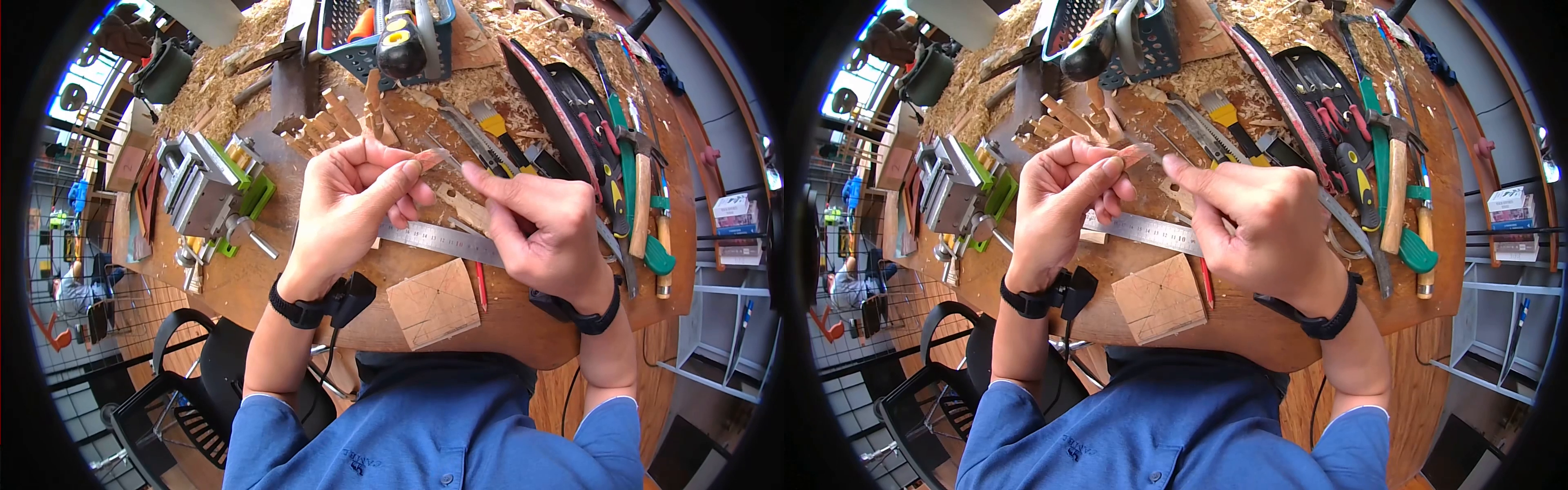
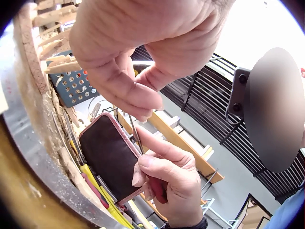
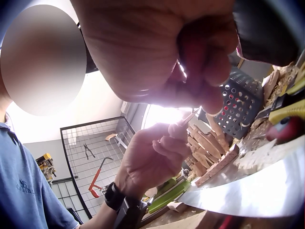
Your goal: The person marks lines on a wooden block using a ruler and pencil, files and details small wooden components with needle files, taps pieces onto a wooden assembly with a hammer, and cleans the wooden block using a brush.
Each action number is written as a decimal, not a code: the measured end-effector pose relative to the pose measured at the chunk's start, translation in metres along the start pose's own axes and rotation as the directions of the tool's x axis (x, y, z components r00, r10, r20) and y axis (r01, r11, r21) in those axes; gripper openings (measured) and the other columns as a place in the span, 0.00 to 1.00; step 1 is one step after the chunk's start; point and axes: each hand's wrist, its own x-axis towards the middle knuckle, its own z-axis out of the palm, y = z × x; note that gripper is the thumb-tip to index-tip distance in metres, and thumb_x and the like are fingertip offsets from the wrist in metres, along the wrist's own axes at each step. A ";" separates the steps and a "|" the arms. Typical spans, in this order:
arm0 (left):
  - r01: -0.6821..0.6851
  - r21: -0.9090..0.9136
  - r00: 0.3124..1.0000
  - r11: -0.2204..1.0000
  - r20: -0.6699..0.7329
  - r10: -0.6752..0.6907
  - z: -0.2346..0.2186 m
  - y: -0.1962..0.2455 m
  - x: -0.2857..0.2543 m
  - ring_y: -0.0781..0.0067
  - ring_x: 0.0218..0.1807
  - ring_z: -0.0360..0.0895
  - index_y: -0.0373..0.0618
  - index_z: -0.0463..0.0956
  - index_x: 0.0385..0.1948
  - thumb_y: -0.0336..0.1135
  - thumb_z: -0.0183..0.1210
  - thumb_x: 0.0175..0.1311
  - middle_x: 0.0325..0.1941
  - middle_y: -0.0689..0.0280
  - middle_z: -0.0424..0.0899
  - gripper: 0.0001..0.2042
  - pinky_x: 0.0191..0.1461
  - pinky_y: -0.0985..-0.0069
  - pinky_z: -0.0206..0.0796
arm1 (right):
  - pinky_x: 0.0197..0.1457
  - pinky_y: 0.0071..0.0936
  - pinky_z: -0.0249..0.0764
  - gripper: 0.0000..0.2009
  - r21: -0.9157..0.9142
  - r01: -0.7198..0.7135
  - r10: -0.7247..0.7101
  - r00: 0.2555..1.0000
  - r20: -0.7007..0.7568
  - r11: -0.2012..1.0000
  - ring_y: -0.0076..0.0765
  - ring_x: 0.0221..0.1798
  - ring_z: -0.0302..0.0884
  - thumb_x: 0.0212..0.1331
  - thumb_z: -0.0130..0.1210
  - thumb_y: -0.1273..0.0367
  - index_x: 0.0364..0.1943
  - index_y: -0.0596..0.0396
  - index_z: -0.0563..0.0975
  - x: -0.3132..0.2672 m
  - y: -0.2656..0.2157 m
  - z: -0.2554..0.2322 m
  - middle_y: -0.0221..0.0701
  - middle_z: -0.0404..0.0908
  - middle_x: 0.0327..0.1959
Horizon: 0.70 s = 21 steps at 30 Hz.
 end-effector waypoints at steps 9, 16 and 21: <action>-0.010 0.022 1.000 1.000 -0.006 0.010 0.000 -0.001 0.000 0.85 0.26 0.82 0.37 0.83 0.44 0.28 0.64 0.73 0.31 0.63 0.90 0.05 0.29 0.87 0.72 | 0.21 0.33 0.69 0.20 0.018 -0.011 0.011 1.000 -0.019 1.000 0.39 0.17 0.76 0.49 0.60 0.82 0.48 0.54 0.88 0.000 -0.002 0.001 0.36 0.78 0.19; -0.015 0.025 1.000 1.000 0.004 0.015 0.001 0.002 0.000 0.85 0.26 0.82 0.37 0.82 0.44 0.28 0.62 0.74 0.32 0.62 0.90 0.05 0.30 0.87 0.72 | 0.21 0.32 0.69 0.19 -0.006 -0.087 0.086 0.993 -0.083 0.996 0.37 0.17 0.75 0.50 0.60 0.82 0.48 0.54 0.88 0.000 0.001 0.000 0.36 0.78 0.19; 0.008 -0.031 1.000 0.999 -0.016 -0.009 0.000 0.005 0.000 0.84 0.26 0.82 0.37 0.81 0.44 0.29 0.62 0.74 0.32 0.61 0.90 0.05 0.30 0.86 0.73 | 0.21 0.32 0.69 0.19 0.026 -0.046 0.047 0.997 -0.069 0.999 0.37 0.17 0.75 0.49 0.60 0.82 0.48 0.56 0.88 -0.001 -0.002 0.000 0.36 0.79 0.19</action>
